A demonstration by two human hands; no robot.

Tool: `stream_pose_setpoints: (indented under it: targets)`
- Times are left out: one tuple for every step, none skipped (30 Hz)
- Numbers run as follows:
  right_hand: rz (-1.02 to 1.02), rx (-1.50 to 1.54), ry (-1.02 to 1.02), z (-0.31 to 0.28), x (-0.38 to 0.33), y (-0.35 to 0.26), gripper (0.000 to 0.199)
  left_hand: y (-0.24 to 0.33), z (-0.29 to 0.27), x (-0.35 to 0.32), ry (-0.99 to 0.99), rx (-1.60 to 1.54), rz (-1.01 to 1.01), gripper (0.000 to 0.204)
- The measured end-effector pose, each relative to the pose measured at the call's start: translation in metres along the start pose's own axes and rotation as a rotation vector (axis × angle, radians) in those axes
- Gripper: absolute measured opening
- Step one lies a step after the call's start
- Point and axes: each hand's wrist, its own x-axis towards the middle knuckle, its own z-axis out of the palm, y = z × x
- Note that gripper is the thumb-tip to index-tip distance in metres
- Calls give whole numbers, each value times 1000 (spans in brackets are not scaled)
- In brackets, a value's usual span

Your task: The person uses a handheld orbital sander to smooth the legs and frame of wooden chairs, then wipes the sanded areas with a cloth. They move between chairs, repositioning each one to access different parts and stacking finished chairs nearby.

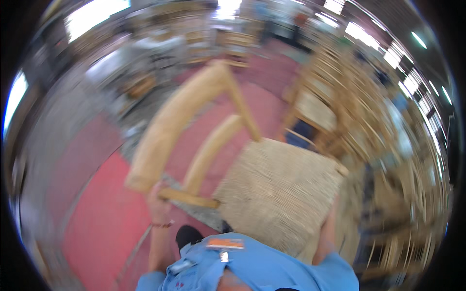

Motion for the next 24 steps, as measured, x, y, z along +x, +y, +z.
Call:
stream_pose_setpoints:
  targets:
    - [16, -33, -50, 39, 16, -3, 69, -9, -10, 20, 88, -78, -18, 19]
    - [30, -74, -90, 76, 34, -6, 69, -16, -18, 38, 98, 51, 110, 19]
    - [44, -104, -120, 109, 48, -5, 69, -20, -22, 55, 150, 39, 165, 19]
    - [53, -143, -144, 140, 59, -5, 69, -22, -26, 69, 169, -113, 210, 19]
    - [52, -171, -167, 159, 65, -7, 69, -24, -23, 60, 246, -112, 118, 18]
    - [49, -171, -188, 172, 64, -12, 69, -20, -24, 67, 239, -126, 122, 18]
    - [49, -166, -206, 172, 62, -18, 68, -15, -19, 55, 237, -118, 38, 18]
    - [37, -173, -212, 184, 56, -23, 68, -9, -19, 53, 238, -166, 137, 17]
    - [27, -163, -221, 185, 53, -25, 68, -5, -19, 44, 241, -194, 160, 16]
    - [12, -162, -227, 186, 46, -32, 68, -1, -21, 40, 240, -243, 204, 16]
    - [-7, -165, -232, 185, 44, -38, 68, -6, -24, 34, 248, -272, 189, 16]
    - [-30, -166, -234, 184, 39, -43, 68, -6, -28, 33, 246, -305, 192, 17]
    - [-54, -172, -233, 181, 40, -45, 68, -17, -31, 30, 317, -316, 108, 17]
    - [-74, -159, -241, 179, 38, -46, 68, -22, -33, 32, 248, -364, 182, 17]
    - [-87, -141, -245, 180, 39, -44, 68, -27, -34, 35, 228, -383, 188, 18]
    - [-102, -124, -249, 179, 40, -41, 68, -28, -32, 38, 223, -395, 184, 19]
    - [-107, -96, -272, 181, 41, -33, 67, -23, -27, 45, 166, -414, 263, 20]
    - [-122, -66, -284, 184, 42, -24, 67, -12, -18, 55, 124, -427, 329, 22]
    - [-133, -44, -300, 187, 43, -11, 67, 3, -5, 63, 97, -426, 379, 23]
    - [-141, -30, -312, 194, 48, 1, 67, 20, 12, 70, 43, -334, 452, 24]
    - [-147, -11, -324, 207, 53, 13, 67, 46, 29, 82, 29, -214, 494, 25]
    - [-148, 4, -344, 221, 61, 25, 67, 72, 47, 98, -163, -147, 633, 31]
    - [-140, 24, -364, 240, 73, 38, 67, 95, 67, 118, -240, 21, 804, 28]
    - [-143, 53, -384, 269, 91, 50, 67, 116, 92, 144, -257, 172, 969, 25]
